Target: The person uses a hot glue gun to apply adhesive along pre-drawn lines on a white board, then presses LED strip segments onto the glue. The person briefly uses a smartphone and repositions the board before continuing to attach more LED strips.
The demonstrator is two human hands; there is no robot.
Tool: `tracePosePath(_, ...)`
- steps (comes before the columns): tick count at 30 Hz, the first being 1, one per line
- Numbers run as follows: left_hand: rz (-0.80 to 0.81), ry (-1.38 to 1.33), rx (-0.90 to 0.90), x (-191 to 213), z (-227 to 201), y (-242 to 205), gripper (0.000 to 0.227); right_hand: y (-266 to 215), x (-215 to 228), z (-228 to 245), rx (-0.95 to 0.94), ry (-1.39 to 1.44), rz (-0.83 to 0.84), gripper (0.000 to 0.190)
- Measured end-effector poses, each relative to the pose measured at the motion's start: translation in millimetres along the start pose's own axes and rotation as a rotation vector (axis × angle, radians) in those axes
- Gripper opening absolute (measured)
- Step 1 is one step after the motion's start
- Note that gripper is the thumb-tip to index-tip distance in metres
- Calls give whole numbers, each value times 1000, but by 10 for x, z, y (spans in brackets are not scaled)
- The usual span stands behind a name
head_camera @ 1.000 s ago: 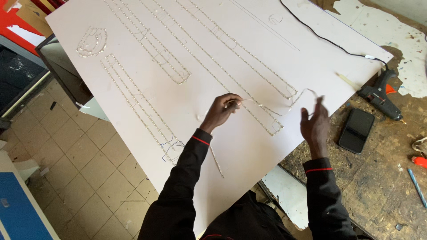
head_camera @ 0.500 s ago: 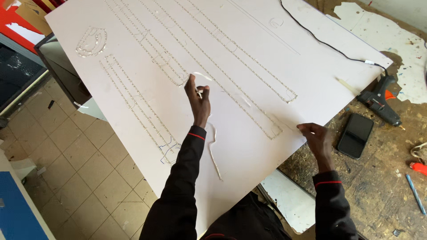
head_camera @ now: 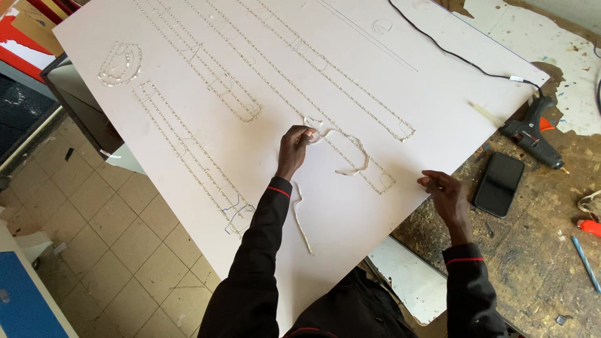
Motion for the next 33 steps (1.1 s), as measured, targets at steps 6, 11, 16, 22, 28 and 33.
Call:
tracePosePath(6,227,241,-168,-395,-120,-44,63,-339,739,120,12,-451,-433,31)
tracePosePath(11,252,376,-149,-657,-102,-70,39,-441,1089,-110,-362,-753,-523,92)
tracePosePath(16,286,548,6,-845,15,-37,28,-395,1207,-160,-356,-731,-470,83)
tracePosePath(22,331,573,245,-1005,23,-176,63,-411,1189,-323,-64,56,-338,72)
tracePosePath(28,202,500,190,-1073,33,-109,18,-324,481,-148,16,519,-122,69)
tracePosePath(33,150,368,64,-1149,-147,-256,34,-169,-83,-24,10,743,65,77)
Point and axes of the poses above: each hand's wrist, its own y-axis towards the middle knuckle, its own x-axis out of the back of the hand, z = x × y, the point moved 9 cm from there along y, towards the middle knuckle, and after that the axes turned 14 degrees about z, right-handed, at the moved point
